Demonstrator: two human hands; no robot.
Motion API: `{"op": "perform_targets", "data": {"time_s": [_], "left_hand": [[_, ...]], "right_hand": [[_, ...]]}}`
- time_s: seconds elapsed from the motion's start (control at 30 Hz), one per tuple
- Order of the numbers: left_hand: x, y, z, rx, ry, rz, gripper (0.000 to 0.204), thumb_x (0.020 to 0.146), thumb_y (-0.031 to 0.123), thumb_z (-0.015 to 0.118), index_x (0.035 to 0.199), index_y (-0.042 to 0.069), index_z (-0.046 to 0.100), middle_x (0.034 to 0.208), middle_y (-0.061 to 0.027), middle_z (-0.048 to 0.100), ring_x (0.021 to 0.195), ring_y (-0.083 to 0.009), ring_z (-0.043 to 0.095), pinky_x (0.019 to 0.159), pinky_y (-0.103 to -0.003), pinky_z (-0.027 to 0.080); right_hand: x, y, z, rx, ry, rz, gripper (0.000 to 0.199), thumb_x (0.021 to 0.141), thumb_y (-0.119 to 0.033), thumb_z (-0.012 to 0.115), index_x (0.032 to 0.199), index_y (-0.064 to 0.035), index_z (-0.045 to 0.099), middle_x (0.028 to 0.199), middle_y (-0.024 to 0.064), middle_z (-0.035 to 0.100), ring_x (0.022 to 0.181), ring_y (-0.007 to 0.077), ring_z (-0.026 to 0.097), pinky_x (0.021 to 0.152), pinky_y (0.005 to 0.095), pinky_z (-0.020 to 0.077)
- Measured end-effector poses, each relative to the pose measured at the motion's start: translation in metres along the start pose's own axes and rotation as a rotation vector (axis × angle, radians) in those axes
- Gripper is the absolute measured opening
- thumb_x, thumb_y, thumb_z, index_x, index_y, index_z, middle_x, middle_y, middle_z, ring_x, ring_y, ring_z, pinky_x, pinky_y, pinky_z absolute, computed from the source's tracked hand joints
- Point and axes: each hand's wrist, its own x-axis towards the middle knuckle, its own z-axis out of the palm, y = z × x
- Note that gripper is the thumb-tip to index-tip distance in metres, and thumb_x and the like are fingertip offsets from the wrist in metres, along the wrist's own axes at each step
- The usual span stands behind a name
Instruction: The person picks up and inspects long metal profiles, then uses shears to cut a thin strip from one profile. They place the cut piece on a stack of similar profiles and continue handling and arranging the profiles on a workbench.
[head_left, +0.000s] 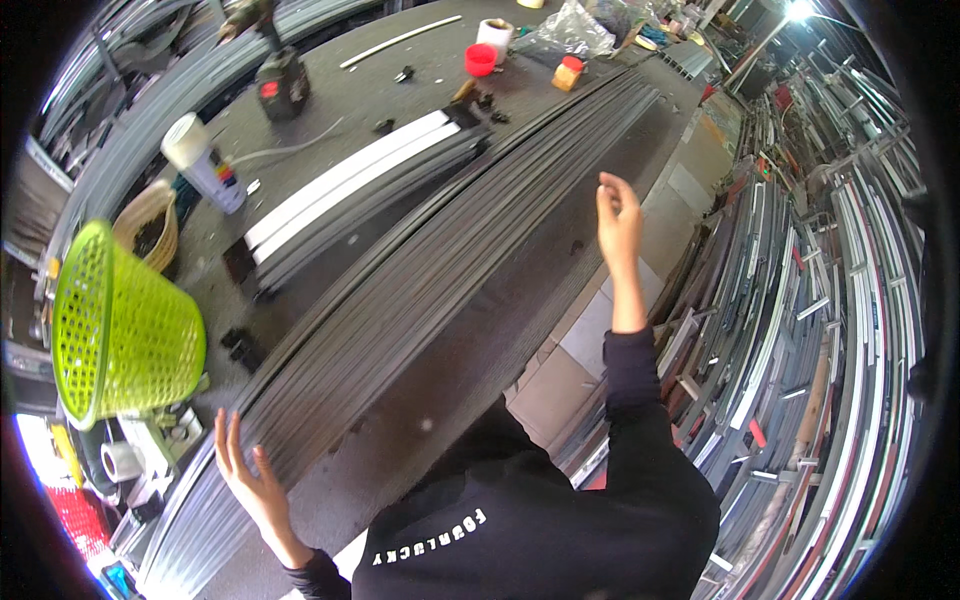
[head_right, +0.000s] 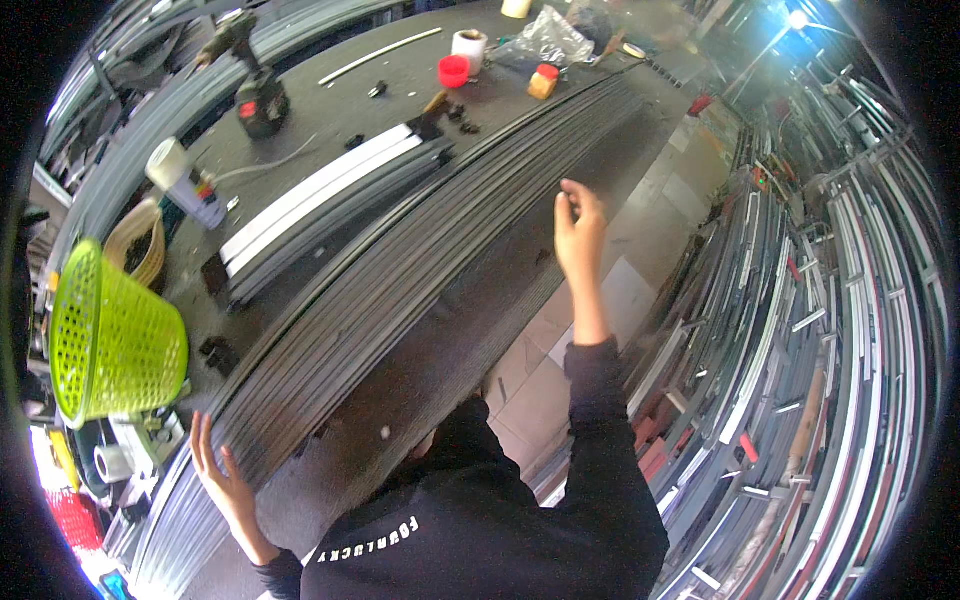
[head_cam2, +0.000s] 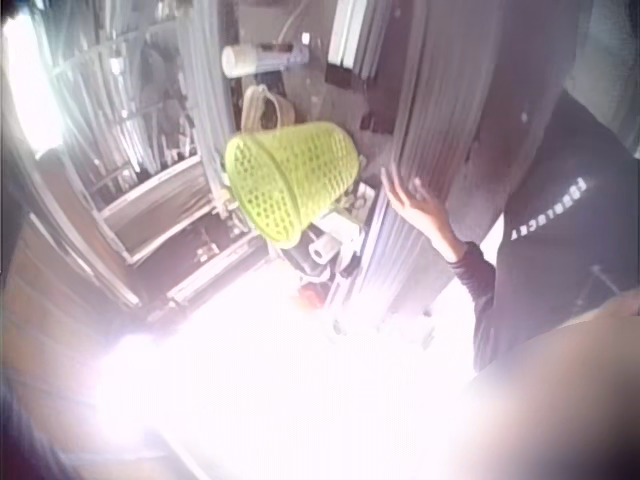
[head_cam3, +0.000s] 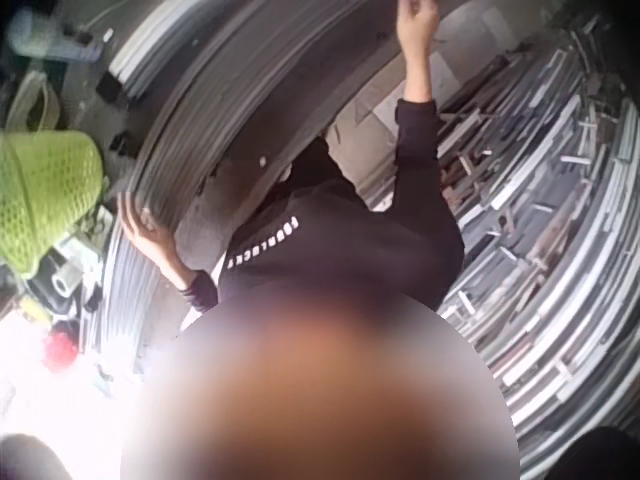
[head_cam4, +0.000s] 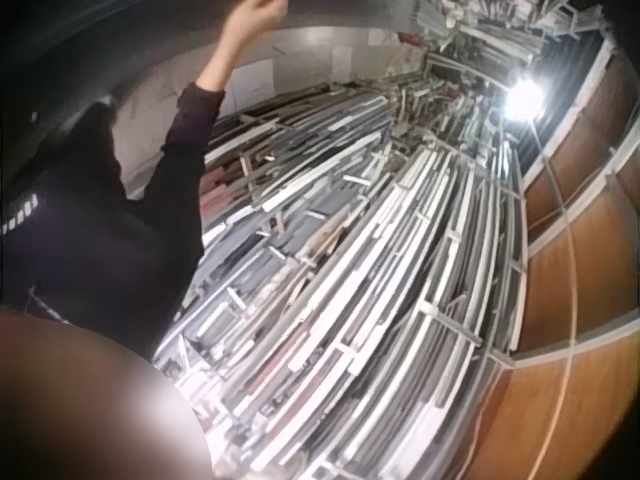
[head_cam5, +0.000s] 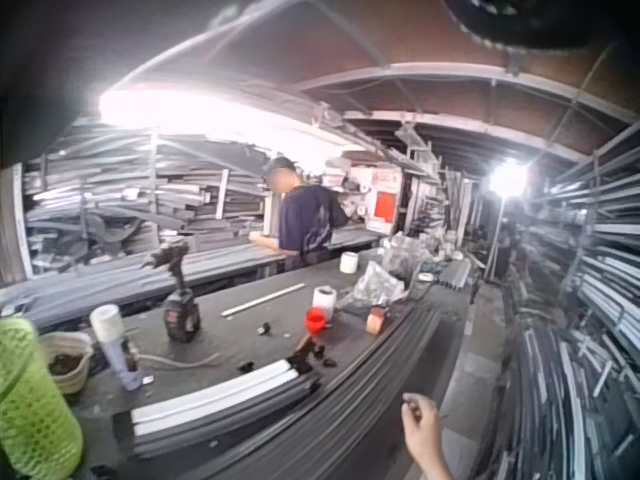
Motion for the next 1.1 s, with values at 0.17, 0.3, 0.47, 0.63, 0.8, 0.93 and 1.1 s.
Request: {"op": "perform_targets", "data": {"time_s": [0.17,0.3,0.47,0.63,0.8,0.93,1.1], "left_hand": [[0.053,0.024,0.053,0.191,0.113,-0.124,0.049,0.102,0.036,0.044,0.143,0.009,0.044,0.149,-0.0173,0.039,0.139,-0.0366,0.034,0.114,-0.052,0.027],[0.063,0.019,0.069,0.310,0.210,-0.179,0.051,0.103,0.033,0.044,0.144,0.004,0.041,0.149,-0.0192,0.039,0.140,-0.0361,0.033,0.115,-0.049,0.024],[0.053,-0.002,0.067,0.326,0.202,-0.219,0.054,0.103,0.037,0.042,0.144,0.002,0.040,0.147,-0.0175,0.042,0.139,-0.0337,0.034,0.116,-0.047,0.023],[0.045,-0.004,0.071,0.308,0.224,-0.326,0.056,0.102,0.040,0.042,0.145,0.003,0.040,0.148,-0.0161,0.041,0.140,-0.0318,0.033,0.116,-0.047,0.022],[0.049,0.002,0.068,0.343,0.176,-0.339,0.056,0.102,0.040,0.042,0.146,0.005,0.040,0.150,-0.0157,0.039,0.140,-0.0314,0.033,0.117,-0.046,0.022],[0.054,0.007,0.070,0.355,0.194,-0.381,0.053,0.100,0.029,0.049,0.146,0.005,0.040,0.149,-0.0169,0.039,0.140,-0.0332,0.033,0.116,-0.046,0.023],[0.052,0.023,0.074,0.300,0.288,-0.365,0.049,0.098,0.029,0.054,0.142,0.008,0.046,0.144,-0.0150,0.045,0.136,-0.0317,0.038,0.114,-0.043,0.026]], "right_hand": [[0.184,0.157,-0.005,-0.094,0.022,0.046,0.022,0.092,-0.014,0.060,0.109,-0.0037,0.069,0.103,0.0143,0.071,0.095,0.0265,0.068,0.085,0.0360,0.0508],[0.309,0.264,0.001,-0.350,-0.018,0.113,0.023,0.091,-0.016,0.059,0.107,-0.0067,0.072,0.108,0.0185,0.070,0.102,0.0302,0.068,0.088,0.0394,0.0511],[0.400,0.343,0.030,-0.673,0.028,-0.105,0.028,0.090,-0.020,0.056,0.111,-0.0124,0.072,0.098,0.0230,0.067,0.102,0.0374,0.060,0.094,0.0481,0.0424],[0.415,0.361,0.045,-0.801,0.108,-0.139,0.024,0.088,-0.020,0.055,0.100,-0.0149,0.075,0.104,0.0170,0.066,0.103,0.0352,0.059,0.091,0.0447,0.0458],[0.412,0.342,0.037,-0.929,0.041,-0.285,0.021,0.084,-0.024,0.060,0.092,-0.0138,0.077,0.101,0.0079,0.065,0.098,0.0305,0.060,0.088,0.0458,0.0475],[0.427,0.330,0.020,-0.963,-0.266,-0.451,0.027,0.084,-0.028,0.059,0.094,-0.0083,0.075,0.121,0.0135,0.064,0.098,0.0357,0.065,0.086,0.0465,0.0509],[0.414,0.296,0.009,-1.136,-0.405,-0.261,0.046,0.093,-0.032,0.057,0.133,-0.0105,0.056,0.129,0.0174,0.058,0.117,0.0354,0.057,0.096,0.0453,0.0471]]}}
